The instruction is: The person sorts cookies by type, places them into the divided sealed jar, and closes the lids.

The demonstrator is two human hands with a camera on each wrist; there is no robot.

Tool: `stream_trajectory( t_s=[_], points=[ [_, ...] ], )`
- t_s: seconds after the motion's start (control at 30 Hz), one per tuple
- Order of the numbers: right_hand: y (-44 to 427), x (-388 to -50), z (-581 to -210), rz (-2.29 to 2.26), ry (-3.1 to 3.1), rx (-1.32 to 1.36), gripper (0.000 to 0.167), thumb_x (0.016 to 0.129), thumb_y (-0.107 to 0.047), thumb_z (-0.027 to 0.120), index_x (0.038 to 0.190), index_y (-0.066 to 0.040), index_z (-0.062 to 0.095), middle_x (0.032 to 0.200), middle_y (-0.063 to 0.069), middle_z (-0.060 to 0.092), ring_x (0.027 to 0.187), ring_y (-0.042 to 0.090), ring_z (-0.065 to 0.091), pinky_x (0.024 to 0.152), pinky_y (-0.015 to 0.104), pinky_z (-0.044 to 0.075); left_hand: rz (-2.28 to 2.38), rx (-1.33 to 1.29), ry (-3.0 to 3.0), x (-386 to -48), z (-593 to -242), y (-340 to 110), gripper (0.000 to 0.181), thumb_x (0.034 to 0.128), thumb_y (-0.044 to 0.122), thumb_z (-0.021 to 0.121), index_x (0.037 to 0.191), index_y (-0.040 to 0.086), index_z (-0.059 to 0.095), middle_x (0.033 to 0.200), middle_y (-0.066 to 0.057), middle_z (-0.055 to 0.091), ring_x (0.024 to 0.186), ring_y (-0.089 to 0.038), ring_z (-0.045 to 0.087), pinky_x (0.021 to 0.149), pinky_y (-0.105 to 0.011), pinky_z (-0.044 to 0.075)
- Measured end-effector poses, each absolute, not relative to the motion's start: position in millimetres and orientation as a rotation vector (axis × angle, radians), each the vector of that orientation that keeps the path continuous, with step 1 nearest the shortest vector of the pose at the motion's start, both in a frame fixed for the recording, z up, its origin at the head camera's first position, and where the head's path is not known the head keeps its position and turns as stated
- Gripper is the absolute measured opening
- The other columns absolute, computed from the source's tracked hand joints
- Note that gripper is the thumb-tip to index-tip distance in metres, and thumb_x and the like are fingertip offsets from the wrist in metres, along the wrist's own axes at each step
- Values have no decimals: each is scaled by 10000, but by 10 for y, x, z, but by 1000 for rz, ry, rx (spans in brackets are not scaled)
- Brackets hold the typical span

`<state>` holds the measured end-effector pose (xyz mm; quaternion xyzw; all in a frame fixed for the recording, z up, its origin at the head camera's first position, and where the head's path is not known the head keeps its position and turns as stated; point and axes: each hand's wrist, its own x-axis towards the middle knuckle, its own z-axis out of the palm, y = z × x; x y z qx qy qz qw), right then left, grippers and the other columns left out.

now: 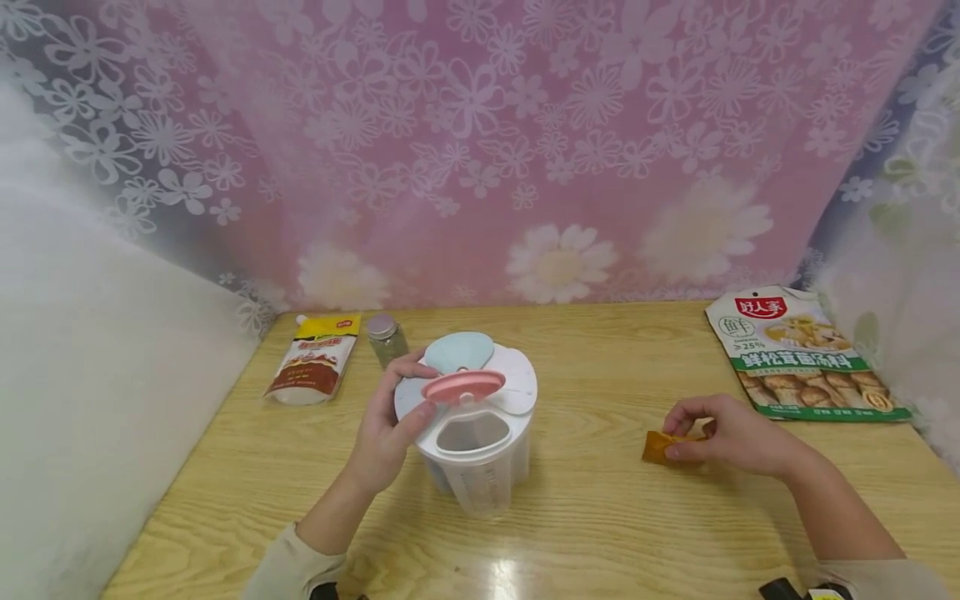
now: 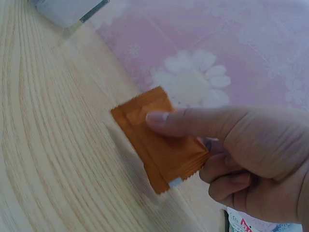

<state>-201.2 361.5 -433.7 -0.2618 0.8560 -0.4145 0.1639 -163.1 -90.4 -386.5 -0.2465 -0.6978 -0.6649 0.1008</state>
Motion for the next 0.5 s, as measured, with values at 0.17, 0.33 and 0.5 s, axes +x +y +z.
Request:
stream_trajectory(
  t_s=[0.17,0.33,0.5],
  points=[
    [3577,-1970,-4244,-1202,2441,-610,312,966,-152,644,1260,-47,644,1036,-51,651,707,182,641,610,297,530,-1967,-737,-2050,-1630,-3866,-888,339,901,153,617,1203,28,529,1483,-144,423,1419,-311,380,1108,-292,393],
    [3495,-1923,-4127,-1252,2384,-476,391,998,-196,602,1328,14,595,1131,-93,684,873,201,722,742,300,567,-1972,-739,-2052,-1620,-3860,-889,337,903,155,617,1203,30,527,1486,-149,417,1413,-325,386,1102,-291,399],
    [3339,-1874,-4046,-1358,2365,-473,327,1003,-171,591,1278,3,624,1129,-47,695,875,252,725,765,339,579,-1969,-727,-2067,-1619,-3844,-900,344,906,166,614,1210,36,521,1492,-144,412,1411,-320,394,1096,-289,408]
  ],
)
